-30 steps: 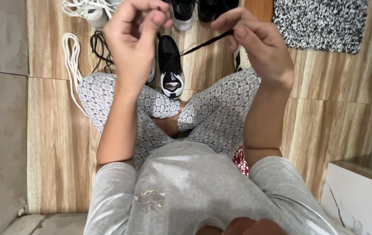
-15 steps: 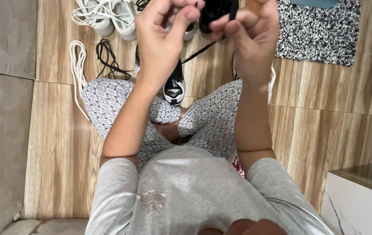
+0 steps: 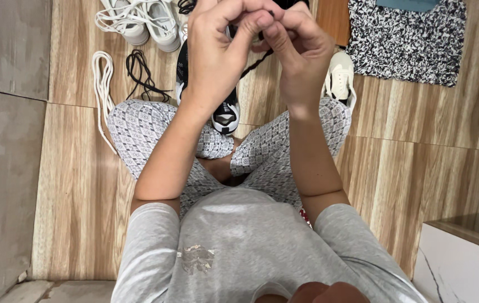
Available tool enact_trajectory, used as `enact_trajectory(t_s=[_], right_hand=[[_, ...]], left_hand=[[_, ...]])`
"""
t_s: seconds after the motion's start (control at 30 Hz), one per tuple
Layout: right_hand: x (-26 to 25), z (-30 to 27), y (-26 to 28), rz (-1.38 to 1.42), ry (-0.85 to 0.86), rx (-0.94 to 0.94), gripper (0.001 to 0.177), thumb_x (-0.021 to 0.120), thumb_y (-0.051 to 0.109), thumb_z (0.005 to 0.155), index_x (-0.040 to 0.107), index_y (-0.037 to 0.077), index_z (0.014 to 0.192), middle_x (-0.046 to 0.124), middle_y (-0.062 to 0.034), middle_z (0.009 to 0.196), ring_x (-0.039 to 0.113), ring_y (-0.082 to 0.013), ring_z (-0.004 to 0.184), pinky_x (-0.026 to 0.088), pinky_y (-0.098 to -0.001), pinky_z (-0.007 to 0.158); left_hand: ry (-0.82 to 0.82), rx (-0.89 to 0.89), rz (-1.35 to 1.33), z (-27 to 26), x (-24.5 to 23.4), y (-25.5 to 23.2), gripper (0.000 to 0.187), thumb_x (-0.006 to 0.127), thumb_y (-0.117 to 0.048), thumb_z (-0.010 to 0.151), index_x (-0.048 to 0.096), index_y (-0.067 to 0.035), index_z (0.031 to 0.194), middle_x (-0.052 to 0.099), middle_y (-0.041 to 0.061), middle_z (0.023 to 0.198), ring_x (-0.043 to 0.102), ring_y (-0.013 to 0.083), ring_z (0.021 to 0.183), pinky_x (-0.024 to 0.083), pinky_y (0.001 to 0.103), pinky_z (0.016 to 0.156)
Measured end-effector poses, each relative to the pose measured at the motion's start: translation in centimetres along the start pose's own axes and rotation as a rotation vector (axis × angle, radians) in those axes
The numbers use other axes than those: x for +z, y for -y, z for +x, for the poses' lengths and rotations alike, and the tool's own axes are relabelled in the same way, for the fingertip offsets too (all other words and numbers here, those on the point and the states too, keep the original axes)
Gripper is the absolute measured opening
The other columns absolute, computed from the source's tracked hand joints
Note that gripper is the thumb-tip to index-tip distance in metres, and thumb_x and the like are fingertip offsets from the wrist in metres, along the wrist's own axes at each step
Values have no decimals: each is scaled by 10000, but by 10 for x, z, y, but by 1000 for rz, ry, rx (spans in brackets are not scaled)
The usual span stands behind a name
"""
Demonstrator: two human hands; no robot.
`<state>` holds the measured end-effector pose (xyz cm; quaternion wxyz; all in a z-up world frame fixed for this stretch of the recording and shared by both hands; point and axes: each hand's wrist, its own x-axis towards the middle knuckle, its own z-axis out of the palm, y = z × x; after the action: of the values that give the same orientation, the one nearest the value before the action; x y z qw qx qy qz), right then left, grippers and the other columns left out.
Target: The person sits on the floor and laces several pairs of sneakers. They thread white laces into a white sneaker, then black laces into a black sneaker, and finally white laces into a cream-colored sneaker, tying each pair.
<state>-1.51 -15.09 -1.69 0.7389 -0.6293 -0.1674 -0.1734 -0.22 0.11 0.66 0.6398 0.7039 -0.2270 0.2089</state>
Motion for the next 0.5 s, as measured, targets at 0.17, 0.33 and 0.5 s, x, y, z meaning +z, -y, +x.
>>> enact_trajectory(t_s=[0.17, 0.33, 0.5], right_hand=[[-4, 1, -6, -126, -8, -77, 240, 738, 223, 1040, 732, -17, 1040, 594, 7, 999, 597, -96, 886, 504, -236, 754], [-12, 14, -11, -178, 112, -110, 279, 664, 282, 1111, 712, 18, 1038, 645, 19, 892, 553, -57, 740, 426, -245, 664], [-21, 18, -26, -206, 40, -61, 243, 680, 202, 1103, 706, 55, 910, 564, 46, 717, 445, -33, 546, 310, -219, 515]], left_hand=[[74, -5, -82, 3, 0, 12, 108, 756, -176, 1044, 786, -73, 1057, 752, 19, 930, 643, 113, 826, 515, 275, 772], [18, -263, -339, -22, 7, 99, 226, 596, -225, 1126, 725, -40, 1106, 750, 86, 994, 708, 180, 924, 580, 316, 841], [135, -414, 422, -122, 23, 238, 239, 675, -66, 942, 680, -24, 1176, 670, 210, 1121, 669, 385, 1057, 531, 452, 905]])
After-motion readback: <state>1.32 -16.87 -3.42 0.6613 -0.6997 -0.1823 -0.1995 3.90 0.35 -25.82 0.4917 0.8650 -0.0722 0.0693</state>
